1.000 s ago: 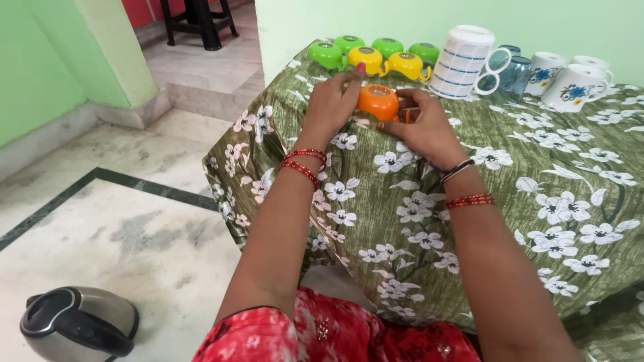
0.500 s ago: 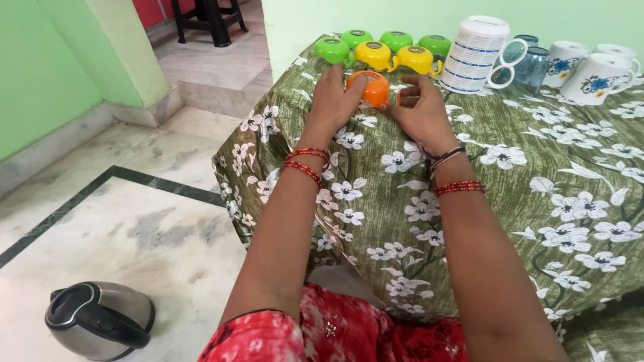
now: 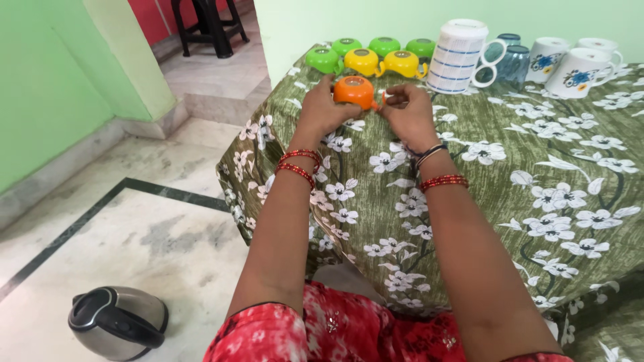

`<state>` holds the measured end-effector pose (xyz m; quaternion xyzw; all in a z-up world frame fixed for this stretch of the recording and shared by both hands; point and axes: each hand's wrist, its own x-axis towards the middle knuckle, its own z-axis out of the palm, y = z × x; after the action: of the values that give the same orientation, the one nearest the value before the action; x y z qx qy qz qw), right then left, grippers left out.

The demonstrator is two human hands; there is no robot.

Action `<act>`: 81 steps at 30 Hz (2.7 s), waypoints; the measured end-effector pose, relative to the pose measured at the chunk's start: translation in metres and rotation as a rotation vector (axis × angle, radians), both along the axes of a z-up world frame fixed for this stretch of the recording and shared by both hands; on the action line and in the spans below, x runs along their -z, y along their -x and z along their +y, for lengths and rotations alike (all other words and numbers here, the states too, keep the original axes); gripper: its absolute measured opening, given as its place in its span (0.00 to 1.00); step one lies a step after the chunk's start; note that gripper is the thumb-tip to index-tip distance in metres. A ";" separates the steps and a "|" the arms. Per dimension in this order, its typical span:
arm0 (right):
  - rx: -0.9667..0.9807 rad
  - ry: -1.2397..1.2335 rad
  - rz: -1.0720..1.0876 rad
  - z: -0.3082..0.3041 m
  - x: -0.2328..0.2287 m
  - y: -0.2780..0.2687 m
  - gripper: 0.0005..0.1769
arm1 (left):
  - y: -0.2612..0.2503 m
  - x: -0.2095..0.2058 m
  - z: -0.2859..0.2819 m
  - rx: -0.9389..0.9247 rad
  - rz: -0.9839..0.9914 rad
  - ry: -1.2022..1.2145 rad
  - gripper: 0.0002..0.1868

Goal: The person arranges several colorful cups on a floral tablecloth, then picks up a stainless steel kettle and wipes it with a cloth. The person places the cleaned kettle on the table next to the cups.

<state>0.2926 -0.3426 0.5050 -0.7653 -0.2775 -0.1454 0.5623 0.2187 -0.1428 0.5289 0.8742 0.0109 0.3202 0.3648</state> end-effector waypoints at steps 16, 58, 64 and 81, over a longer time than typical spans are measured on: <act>-0.031 0.288 -0.032 0.006 -0.022 0.033 0.34 | -0.005 -0.002 -0.003 -0.070 0.027 0.106 0.43; 0.089 0.853 -0.089 0.024 -0.022 0.016 0.44 | -0.013 0.002 -0.020 -0.316 0.179 -0.168 0.44; 0.079 0.925 -0.073 0.027 -0.024 0.017 0.42 | -0.020 0.007 -0.017 -0.326 0.145 -0.163 0.45; 0.126 0.773 -0.061 0.021 -0.028 0.028 0.39 | -0.008 -0.001 -0.022 -0.324 0.154 -0.112 0.46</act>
<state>0.2644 -0.3218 0.5330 -0.9315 -0.2808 -0.0869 0.2142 0.2266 -0.1651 0.5295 0.9020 0.1618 0.3069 0.2571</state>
